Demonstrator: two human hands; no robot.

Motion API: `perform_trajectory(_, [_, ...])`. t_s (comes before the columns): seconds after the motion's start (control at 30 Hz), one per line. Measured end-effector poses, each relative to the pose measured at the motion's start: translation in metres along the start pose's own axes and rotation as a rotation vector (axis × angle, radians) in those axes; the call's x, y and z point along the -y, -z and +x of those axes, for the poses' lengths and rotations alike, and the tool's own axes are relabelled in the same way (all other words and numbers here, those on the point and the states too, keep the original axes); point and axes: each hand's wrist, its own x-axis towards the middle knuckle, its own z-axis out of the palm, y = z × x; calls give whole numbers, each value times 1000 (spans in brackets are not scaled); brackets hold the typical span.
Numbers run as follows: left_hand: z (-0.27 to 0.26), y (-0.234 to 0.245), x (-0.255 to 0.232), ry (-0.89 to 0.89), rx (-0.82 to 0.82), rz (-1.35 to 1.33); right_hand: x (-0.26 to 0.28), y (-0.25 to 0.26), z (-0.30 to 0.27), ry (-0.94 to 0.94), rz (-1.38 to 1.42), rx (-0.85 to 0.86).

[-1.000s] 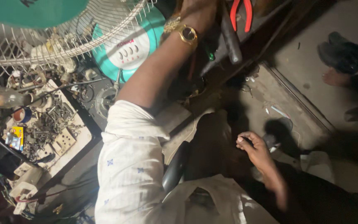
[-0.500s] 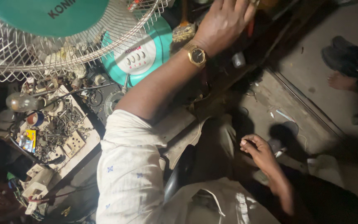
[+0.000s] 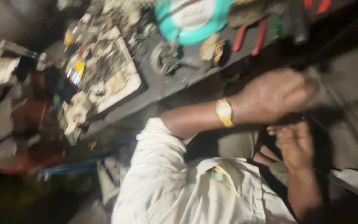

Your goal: The person sits on the floor in a workshop and repairs a small electrical component, likely a fan capacitor. They use a screwdriver to adjust internal parts and apply lubricant from a bottle to the mechanism.

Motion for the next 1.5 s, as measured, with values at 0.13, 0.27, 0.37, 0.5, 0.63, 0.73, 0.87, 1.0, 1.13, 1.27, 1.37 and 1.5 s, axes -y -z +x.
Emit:
perform_trajectory(0.13, [-56,-7,-69,408,2,-406,33,-24,-10,207,386,-32])
perform_trajectory(0.27, [-73,0,-84,537,82,-491,53,-32,-22,204,338,-44])
perform_trajectory(0.37, [-70,40,-76,379,138,-313,52,-21,-33,272,261,-43])
perform_trajectory(0.5, [-86,119,-7,356,95,16,36,16,-53,264,194,-230])
perform_trajectory(0.63, [-123,191,73,464,-19,389,6,61,-54,146,155,-456])
perform_trajectory(0.73, [-147,224,106,569,294,365,-4,71,-52,33,255,-584])
perform_trajectory(0.87, [-151,213,132,614,546,309,3,40,-52,-76,59,-544])
perform_trajectory(1.0, [-149,195,134,739,555,277,14,21,-44,78,66,-391])
perform_trajectory(1.13, [-151,195,131,784,470,232,21,17,-46,-51,-13,-444])
perform_trajectory(1.27, [-158,195,125,773,427,322,21,15,-45,-26,-26,-428])
perform_trajectory(1.37, [-162,202,121,725,229,374,16,21,-47,29,23,-404])
perform_trajectory(1.5, [-170,193,83,627,-229,-139,8,35,-45,49,-40,-453])
